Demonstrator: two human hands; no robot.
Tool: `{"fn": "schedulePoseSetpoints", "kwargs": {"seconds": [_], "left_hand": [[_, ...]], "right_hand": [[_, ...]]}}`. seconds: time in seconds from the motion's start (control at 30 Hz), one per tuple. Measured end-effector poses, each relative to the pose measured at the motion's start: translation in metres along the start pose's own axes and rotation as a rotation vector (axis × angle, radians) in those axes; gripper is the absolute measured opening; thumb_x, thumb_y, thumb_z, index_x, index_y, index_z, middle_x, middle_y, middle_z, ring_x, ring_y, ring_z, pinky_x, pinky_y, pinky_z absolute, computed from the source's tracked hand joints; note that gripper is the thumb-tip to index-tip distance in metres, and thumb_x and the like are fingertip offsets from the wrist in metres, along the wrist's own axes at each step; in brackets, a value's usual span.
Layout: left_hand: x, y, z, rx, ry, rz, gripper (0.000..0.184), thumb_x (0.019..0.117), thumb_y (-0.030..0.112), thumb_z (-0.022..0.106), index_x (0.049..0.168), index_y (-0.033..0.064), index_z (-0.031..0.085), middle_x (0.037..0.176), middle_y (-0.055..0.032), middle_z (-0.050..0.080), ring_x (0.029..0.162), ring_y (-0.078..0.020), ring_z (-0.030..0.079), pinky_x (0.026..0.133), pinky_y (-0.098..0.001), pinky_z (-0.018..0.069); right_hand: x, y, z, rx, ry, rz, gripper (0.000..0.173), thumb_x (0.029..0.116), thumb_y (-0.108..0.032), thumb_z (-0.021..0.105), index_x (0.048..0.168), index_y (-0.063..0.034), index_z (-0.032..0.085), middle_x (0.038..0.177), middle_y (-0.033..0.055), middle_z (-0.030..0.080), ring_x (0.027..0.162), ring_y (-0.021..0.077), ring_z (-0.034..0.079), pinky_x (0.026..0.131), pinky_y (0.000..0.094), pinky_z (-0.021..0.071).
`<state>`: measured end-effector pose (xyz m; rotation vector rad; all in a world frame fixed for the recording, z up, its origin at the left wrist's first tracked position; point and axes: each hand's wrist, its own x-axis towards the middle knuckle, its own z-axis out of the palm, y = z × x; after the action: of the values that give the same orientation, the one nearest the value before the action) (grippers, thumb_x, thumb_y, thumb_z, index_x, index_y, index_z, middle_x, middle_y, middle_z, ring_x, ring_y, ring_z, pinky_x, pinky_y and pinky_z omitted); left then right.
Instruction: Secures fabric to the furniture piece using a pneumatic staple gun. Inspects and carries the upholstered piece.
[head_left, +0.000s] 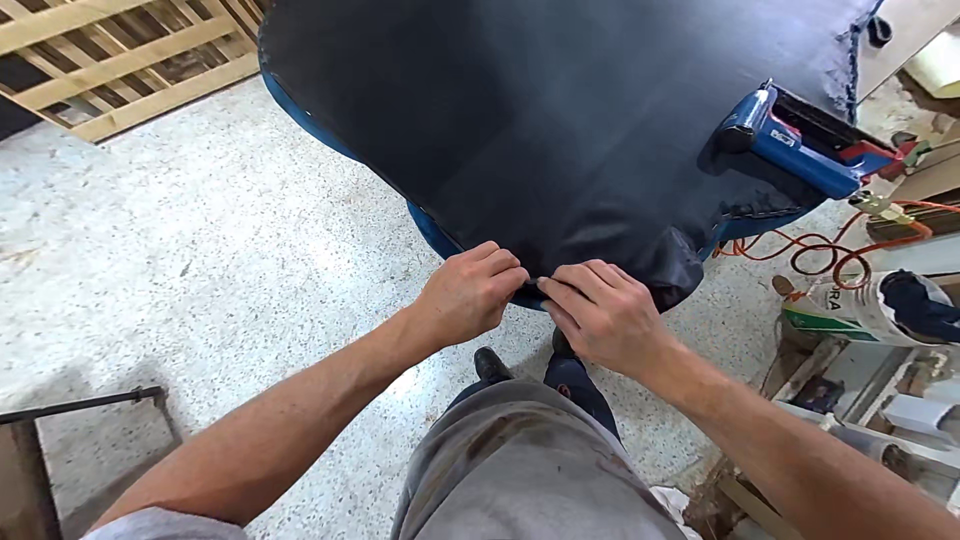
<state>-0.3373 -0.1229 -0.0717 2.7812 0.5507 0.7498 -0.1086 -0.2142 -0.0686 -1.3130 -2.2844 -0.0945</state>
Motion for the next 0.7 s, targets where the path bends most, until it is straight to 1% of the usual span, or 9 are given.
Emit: {"fn": "schedulePoseSetpoints", "kwargs": {"seconds": [0.07, 0.1, 0.2, 0.23, 0.37, 0.43, 0.5, 0.6, 0.7], "left_hand": [[-0.003, -0.001, 0.001, -0.003, 0.013, 0.018, 0.017, 0.0954, 0.006, 0.060, 0.101, 0.0072, 0.076, 0.098, -0.0073, 0.072, 0.094, -0.0214, 0.068, 0.080, -0.0309, 0.0574], [-0.004, -0.001, 0.001, -0.009, 0.019, 0.025, 0.017, 0.0950, 0.005, 0.060, 0.102, 0.0070, 0.076, 0.099, -0.0075, 0.072, 0.093, -0.0215, 0.068, 0.080, -0.0310, 0.0570], [-0.005, -0.003, 0.002, -0.029, 0.039, 0.032, 0.018, 0.0953, 0.005, 0.061, 0.102, 0.0076, 0.076, 0.099, -0.0070, 0.072, 0.095, -0.0209, 0.068, 0.082, -0.0307, 0.0572], [-0.005, -0.003, 0.002, -0.035, 0.044, 0.032, 0.018, 0.0951, 0.005, 0.061, 0.103, 0.0075, 0.077, 0.099, -0.0071, 0.072, 0.095, -0.0208, 0.068, 0.082, -0.0307, 0.0573], [-0.004, -0.003, 0.002, -0.053, 0.046, 0.038, 0.021, 0.0942, 0.004, 0.061, 0.107, 0.0076, 0.078, 0.098, -0.0065, 0.072, 0.093, -0.0200, 0.067, 0.081, -0.0300, 0.0567], [-0.002, -0.002, 0.001, -0.036, 0.028, 0.074, 0.022, 0.0926, 0.001, 0.059, 0.104, 0.0068, 0.077, 0.097, -0.0071, 0.072, 0.093, -0.0212, 0.067, 0.081, -0.0313, 0.0566], [0.002, -0.001, -0.002, -0.001, -0.021, 0.121, 0.021, 0.0916, -0.002, 0.057, 0.099, 0.0058, 0.075, 0.094, -0.0076, 0.071, 0.092, -0.0226, 0.067, 0.079, -0.0323, 0.0561], [0.009, 0.003, -0.008, 0.042, -0.132, 0.157, 0.018, 0.0911, -0.003, 0.058, 0.097, 0.0054, 0.074, 0.092, -0.0074, 0.069, 0.091, -0.0234, 0.065, 0.078, -0.0331, 0.0547], [0.019, 0.007, -0.016, 0.068, -0.273, 0.115, 0.016, 0.0895, -0.003, 0.062, 0.094, 0.0070, 0.074, 0.093, -0.0058, 0.068, 0.092, -0.0227, 0.064, 0.078, -0.0332, 0.0546]], "right_hand": [[-0.003, 0.002, 0.002, 0.020, 0.025, -0.034, 0.020, 0.0999, -0.018, 0.061, 0.108, -0.0103, 0.077, 0.100, 0.0059, 0.071, 0.094, 0.0220, 0.068, 0.077, 0.0353, 0.0572], [-0.003, 0.003, 0.002, 0.030, 0.036, -0.035, 0.020, 0.0994, -0.017, 0.061, 0.109, -0.0094, 0.077, 0.100, 0.0063, 0.071, 0.093, 0.0218, 0.068, 0.076, 0.0349, 0.0577], [-0.004, 0.005, 0.001, 0.028, 0.050, -0.016, 0.024, 0.0989, -0.019, 0.063, 0.116, -0.0076, 0.076, 0.105, 0.0085, 0.071, 0.094, 0.0227, 0.068, 0.078, 0.0352, 0.0581], [-0.005, 0.005, 0.001, 0.020, 0.054, -0.016, 0.023, 0.0989, -0.018, 0.064, 0.115, -0.0077, 0.076, 0.104, 0.0086, 0.071, 0.094, 0.0230, 0.069, 0.078, 0.0355, 0.0583], [-0.007, 0.009, 0.003, -0.014, 0.081, -0.055, 0.017, 0.0972, -0.009, 0.063, 0.106, -0.0065, 0.077, 0.095, 0.0090, 0.070, 0.088, 0.0242, 0.068, 0.073, 0.0354, 0.0573], [-0.008, 0.011, 0.004, -0.009, 0.085, -0.111, 0.018, 0.0961, -0.004, 0.062, 0.105, -0.0043, 0.077, 0.093, 0.0101, 0.070, 0.086, 0.0252, 0.067, 0.074, 0.0351, 0.0580], [-0.008, 0.014, 0.003, -0.010, 0.062, -0.175, 0.019, 0.0954, -0.002, 0.059, 0.104, -0.0024, 0.076, 0.092, 0.0108, 0.069, 0.086, 0.0259, 0.067, 0.074, 0.0355, 0.0580], [-0.002, 0.016, -0.003, -0.016, -0.010, -0.254, 0.019, 0.0961, 0.000, 0.056, 0.102, -0.0009, 0.075, 0.092, 0.0111, 0.068, 0.085, 0.0264, 0.066, 0.075, 0.0366, 0.0569], [0.004, 0.016, -0.006, -0.018, -0.072, -0.275, 0.019, 0.0974, 0.000, 0.055, 0.100, -0.0013, 0.073, 0.090, 0.0100, 0.066, 0.084, 0.0260, 0.064, 0.073, 0.0363, 0.0558]]}}
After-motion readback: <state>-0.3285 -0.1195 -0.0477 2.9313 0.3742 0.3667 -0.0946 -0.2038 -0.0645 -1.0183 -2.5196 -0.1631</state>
